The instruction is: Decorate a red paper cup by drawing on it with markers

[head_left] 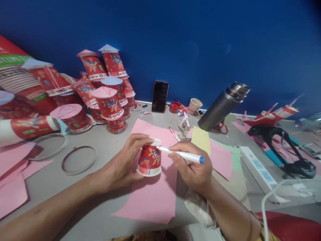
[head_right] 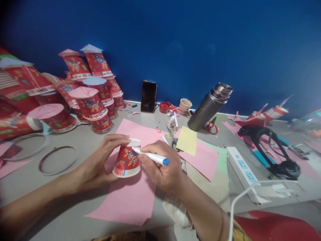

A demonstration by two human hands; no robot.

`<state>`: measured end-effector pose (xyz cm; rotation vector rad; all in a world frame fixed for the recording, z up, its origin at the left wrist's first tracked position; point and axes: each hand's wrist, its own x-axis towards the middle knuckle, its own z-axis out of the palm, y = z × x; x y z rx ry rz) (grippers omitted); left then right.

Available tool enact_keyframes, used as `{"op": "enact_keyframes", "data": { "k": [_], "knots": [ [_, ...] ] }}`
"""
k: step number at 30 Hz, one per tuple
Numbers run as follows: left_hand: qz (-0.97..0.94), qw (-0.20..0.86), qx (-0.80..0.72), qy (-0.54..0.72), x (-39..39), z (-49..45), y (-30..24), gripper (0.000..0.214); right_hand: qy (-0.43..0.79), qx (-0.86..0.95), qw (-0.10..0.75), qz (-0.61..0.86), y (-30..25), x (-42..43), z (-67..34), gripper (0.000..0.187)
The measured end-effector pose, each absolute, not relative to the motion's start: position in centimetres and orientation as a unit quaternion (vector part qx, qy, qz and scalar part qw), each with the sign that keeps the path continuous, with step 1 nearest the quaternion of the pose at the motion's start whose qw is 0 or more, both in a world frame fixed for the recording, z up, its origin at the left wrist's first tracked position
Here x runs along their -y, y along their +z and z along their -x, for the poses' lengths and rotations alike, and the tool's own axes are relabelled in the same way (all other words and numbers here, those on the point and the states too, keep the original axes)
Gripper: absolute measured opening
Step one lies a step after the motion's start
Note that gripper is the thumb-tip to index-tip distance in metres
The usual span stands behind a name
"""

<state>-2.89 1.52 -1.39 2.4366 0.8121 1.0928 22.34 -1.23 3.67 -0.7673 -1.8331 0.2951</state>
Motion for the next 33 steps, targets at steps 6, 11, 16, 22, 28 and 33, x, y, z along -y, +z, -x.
{"op": "enact_keyframes", "data": {
  "k": [6,11,16,22,28,33],
  "knots": [
    [-0.856,0.167,-0.289,0.395,-1.57,2.91,-1.46,0.087,0.134,0.78,0.525,0.313,3.77,1.38,-22.1,0.008],
    [-0.863,0.171,-0.279,0.385,-1.53,2.84,-1.12,0.082,0.117,0.777,0.538,0.306,3.62,1.34,-22.05,0.009],
    [-0.865,0.173,-0.279,0.379,-1.45,2.79,-0.88,0.079,0.102,0.776,0.546,0.299,3.53,1.12,-22.11,0.011],
    [-0.867,0.172,-0.278,0.375,-1.48,2.85,-0.96,0.08,0.112,0.785,0.531,0.299,3.78,1.23,-22.17,0.01],
    [-0.865,0.181,-0.278,0.377,-1.45,2.82,-0.98,0.082,0.119,0.788,0.525,0.299,3.96,1.41,-22.11,0.011],
    [-0.868,0.177,-0.27,0.378,-1.54,2.78,-0.99,0.083,0.104,0.784,0.536,0.293,3.88,1.33,-22.1,0.012]
  ]
}}
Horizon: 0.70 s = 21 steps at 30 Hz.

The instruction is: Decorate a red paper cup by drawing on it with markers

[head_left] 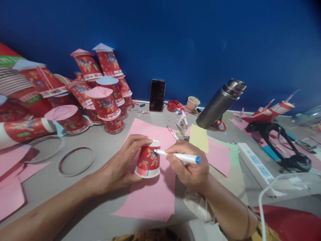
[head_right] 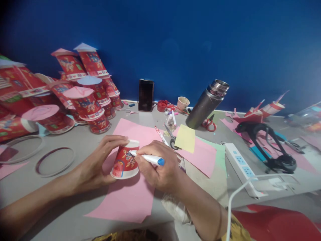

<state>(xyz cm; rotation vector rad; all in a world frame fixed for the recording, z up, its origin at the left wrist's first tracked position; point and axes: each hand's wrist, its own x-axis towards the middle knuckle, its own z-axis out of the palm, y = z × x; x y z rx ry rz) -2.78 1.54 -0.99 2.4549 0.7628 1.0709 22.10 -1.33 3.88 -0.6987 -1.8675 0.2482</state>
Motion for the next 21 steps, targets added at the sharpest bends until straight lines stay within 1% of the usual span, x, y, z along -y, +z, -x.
{"op": "enact_keyframes", "data": {
  "k": [4,10,14,21],
  "knots": [
    [-0.865,0.181,-0.277,0.378,-1.5,2.91,-1.13,0.086,0.127,0.791,0.518,0.3,3.9,1.46,-22.07,0.011],
    [-0.859,0.189,-0.293,0.374,-1.27,2.93,-0.99,0.082,0.106,0.781,0.544,0.289,3.91,1.37,-21.99,0.012],
    [-0.86,0.188,-0.295,0.372,-1.19,2.93,-0.98,0.081,0.128,0.792,0.523,0.288,3.96,1.34,-22.13,0.012],
    [-0.857,0.196,-0.302,0.368,-0.86,2.77,-0.72,0.083,0.09,0.769,0.567,0.281,3.84,1.08,-22.34,0.012]
  ]
}}
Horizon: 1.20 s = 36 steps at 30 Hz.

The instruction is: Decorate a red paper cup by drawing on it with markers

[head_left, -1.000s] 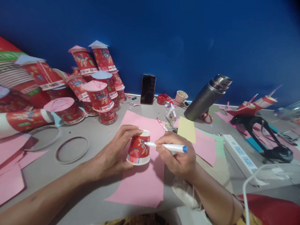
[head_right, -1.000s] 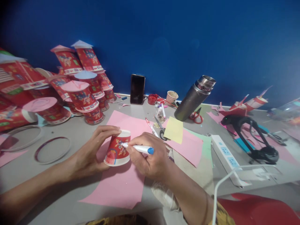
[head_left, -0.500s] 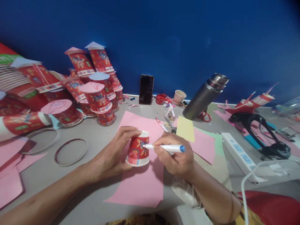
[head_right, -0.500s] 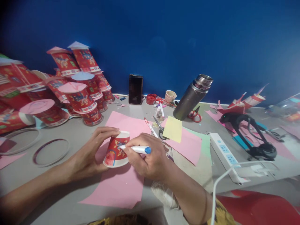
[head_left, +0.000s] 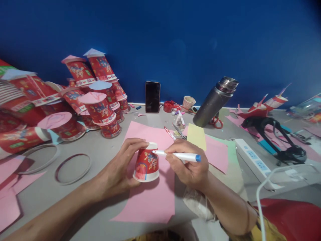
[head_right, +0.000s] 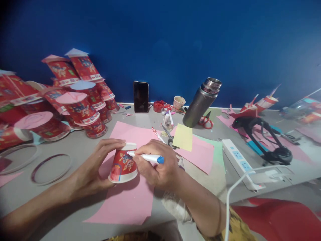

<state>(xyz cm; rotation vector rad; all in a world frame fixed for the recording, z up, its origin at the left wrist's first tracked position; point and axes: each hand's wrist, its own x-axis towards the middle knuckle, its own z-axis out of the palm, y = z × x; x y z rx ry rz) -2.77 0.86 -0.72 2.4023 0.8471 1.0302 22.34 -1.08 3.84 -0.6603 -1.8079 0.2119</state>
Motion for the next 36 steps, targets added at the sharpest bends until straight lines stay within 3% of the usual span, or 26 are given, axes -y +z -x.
{"op": "enact_keyframes", "data": {
  "k": [23,36],
  "knots": [
    [-0.858,0.201,-0.305,0.361,-0.69,2.68,-0.73,0.082,0.123,0.784,0.534,0.291,3.88,1.26,-22.33,0.011],
    [-0.849,0.199,-0.32,0.37,-0.85,2.79,-0.44,0.078,0.082,0.754,0.573,0.31,4.2,0.96,-22.89,0.015]
  ]
}}
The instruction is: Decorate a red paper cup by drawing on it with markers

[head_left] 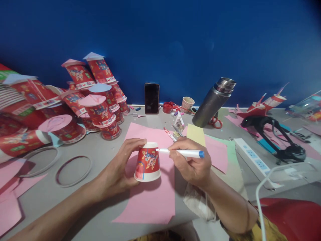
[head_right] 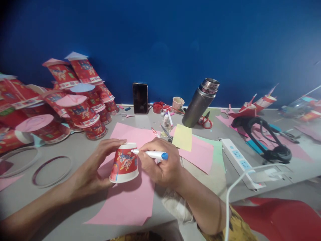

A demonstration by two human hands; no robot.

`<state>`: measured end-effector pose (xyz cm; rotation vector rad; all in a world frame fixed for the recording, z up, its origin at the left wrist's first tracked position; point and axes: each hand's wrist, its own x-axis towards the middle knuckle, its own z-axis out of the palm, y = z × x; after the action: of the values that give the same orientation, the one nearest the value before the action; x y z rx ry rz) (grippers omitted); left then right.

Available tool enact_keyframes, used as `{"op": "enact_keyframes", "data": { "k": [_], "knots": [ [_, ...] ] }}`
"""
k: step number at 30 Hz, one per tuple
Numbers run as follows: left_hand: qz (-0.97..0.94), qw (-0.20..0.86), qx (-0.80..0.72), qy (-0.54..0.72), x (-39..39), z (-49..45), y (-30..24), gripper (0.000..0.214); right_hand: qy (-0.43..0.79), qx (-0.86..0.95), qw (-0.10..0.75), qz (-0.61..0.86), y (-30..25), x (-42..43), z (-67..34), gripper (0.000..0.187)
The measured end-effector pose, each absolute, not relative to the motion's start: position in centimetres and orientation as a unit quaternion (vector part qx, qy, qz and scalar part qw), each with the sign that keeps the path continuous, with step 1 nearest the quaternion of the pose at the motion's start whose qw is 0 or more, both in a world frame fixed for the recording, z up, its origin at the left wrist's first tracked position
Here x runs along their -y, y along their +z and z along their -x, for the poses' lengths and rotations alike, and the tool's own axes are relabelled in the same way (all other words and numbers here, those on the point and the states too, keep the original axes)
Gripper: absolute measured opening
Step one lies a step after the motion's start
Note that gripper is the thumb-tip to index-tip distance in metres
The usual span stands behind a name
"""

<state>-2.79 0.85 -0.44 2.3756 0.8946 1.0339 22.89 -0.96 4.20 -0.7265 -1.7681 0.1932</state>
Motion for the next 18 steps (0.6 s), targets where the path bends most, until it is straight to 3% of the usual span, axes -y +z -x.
{"op": "enact_keyframes", "data": {
  "k": [18],
  "knots": [
    [-0.843,0.221,-0.319,0.372,-0.72,2.79,-0.56,0.074,0.075,0.761,0.57,0.3,4.17,0.86,-22.84,0.016]
  ]
}}
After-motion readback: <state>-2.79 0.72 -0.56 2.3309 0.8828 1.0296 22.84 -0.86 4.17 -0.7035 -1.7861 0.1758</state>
